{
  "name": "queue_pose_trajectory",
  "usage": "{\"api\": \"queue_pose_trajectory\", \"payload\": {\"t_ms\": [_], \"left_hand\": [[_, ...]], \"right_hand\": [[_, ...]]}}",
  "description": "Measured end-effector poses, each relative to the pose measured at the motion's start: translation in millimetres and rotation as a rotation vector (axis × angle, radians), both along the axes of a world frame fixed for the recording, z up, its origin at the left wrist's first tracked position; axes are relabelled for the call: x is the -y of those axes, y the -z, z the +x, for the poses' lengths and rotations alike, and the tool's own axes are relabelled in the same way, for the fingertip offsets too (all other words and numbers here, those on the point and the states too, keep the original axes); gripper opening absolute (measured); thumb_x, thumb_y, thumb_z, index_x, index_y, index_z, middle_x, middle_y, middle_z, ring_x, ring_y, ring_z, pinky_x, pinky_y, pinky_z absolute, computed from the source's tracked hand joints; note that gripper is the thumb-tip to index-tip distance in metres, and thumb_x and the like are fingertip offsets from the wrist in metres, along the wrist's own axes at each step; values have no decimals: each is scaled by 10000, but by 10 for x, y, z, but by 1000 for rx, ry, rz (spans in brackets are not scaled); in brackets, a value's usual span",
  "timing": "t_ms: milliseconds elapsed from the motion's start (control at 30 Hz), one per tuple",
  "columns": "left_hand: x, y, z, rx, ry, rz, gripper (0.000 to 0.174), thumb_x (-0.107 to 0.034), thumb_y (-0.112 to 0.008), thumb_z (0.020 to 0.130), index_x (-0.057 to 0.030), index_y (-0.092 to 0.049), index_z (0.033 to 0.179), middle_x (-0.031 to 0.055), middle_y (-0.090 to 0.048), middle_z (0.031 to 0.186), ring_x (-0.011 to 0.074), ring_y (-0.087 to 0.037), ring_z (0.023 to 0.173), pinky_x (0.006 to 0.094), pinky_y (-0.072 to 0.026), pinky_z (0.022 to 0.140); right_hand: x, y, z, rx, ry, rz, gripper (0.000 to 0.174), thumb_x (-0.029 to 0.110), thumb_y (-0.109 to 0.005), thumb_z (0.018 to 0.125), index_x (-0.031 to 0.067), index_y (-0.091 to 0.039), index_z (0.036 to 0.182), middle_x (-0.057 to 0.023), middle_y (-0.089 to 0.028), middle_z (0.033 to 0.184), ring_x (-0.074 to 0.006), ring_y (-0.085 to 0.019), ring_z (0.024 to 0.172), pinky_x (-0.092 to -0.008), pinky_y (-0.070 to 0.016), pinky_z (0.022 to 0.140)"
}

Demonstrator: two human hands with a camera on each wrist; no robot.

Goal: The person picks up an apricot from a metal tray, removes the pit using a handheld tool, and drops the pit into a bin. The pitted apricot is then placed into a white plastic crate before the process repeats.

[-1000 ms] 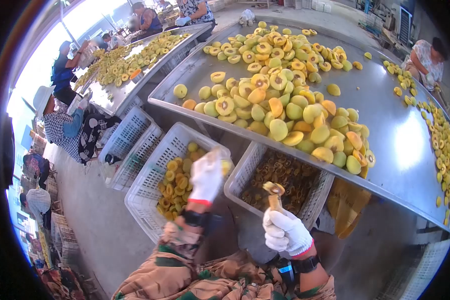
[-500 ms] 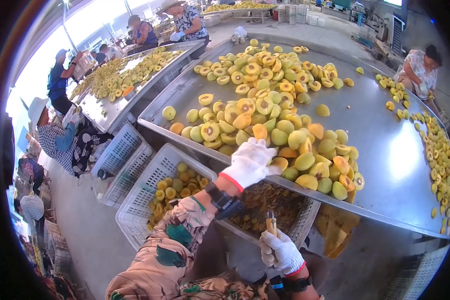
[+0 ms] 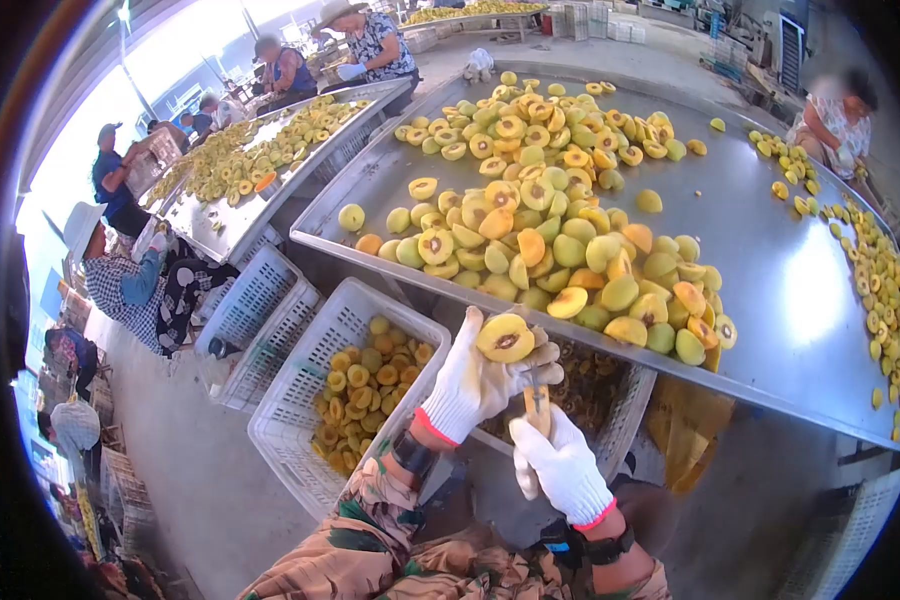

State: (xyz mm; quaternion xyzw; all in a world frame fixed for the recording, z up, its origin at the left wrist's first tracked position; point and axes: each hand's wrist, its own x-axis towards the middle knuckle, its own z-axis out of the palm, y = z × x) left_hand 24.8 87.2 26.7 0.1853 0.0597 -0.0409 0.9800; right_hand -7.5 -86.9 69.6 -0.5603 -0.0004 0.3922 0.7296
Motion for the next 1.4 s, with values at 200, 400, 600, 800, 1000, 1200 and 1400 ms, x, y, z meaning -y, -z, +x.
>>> {"api": "queue_pose_trajectory", "payload": {"t_ms": [200,400,600,800,1000,1200,1400], "left_hand": [[228,-21,-258,-62,-62,20,597,-576,-357,984,-60,-493,1252,171,-599,1078,367,-591,1020,533,-486,919],[378,-154,-454,-114,-226,411,555,-492,-359,1018,-50,-432,1345,150,-606,1122,295,-624,1037,407,-511,906],[490,-109,-522,-113,-380,768,491,-408,-335,1044,-38,-442,1348,139,-625,1120,273,-654,999,348,-520,888],[269,-63,-445,-197,-73,525,451,-392,-334,1044,-54,-469,1311,128,-634,1039,253,-660,932,346,-531,838],[587,-125,-505,-231,-381,1188,406,-392,-386,1008,-101,-494,1269,117,-654,1029,191,-662,868,329,-514,804],[396,-13,-461,-208,-232,844,409,-351,-311,1041,-72,-485,1284,119,-613,1020,193,-668,826,306,-532,735],[546,20,-546,-75,-439,1133,343,-261,-360,1038,-74,-463,1306,124,-608,1062,191,-663,895,313,-513,821]], "right_hand": [[-156,72,-111,59,67,-62,205,224,-578,947,49,-524,1038,-20,-512,602,-114,-455,416,-261,-378,383],[-224,98,-221,64,107,-118,212,247,-567,954,56,-515,1029,-28,-518,610,-120,-468,420,-272,-384,385],[-229,141,-237,145,36,-281,236,258,-541,960,36,-474,1008,-44,-510,619,-139,-470,408,-280,-379,376],[-145,286,-257,241,-21,-367,270,282,-548,945,33,-471,1016,-54,-515,620,-148,-485,409,-295,-397,380],[-185,569,-325,787,151,-422,240,257,-540,946,43,-509,1050,-79,-556,661,-182,-523,445,-307,-415,419],[-28,94,-163,-80,-104,-89,176,219,-531,956,59,-494,1021,-47,-524,638,-160,-510,432,-278,-398,398],[-128,206,-253,4,-29,-160,175,235,-548,955,81,-466,973,-19,-473,615,-142,-435,389,-292,-365,360]]}}
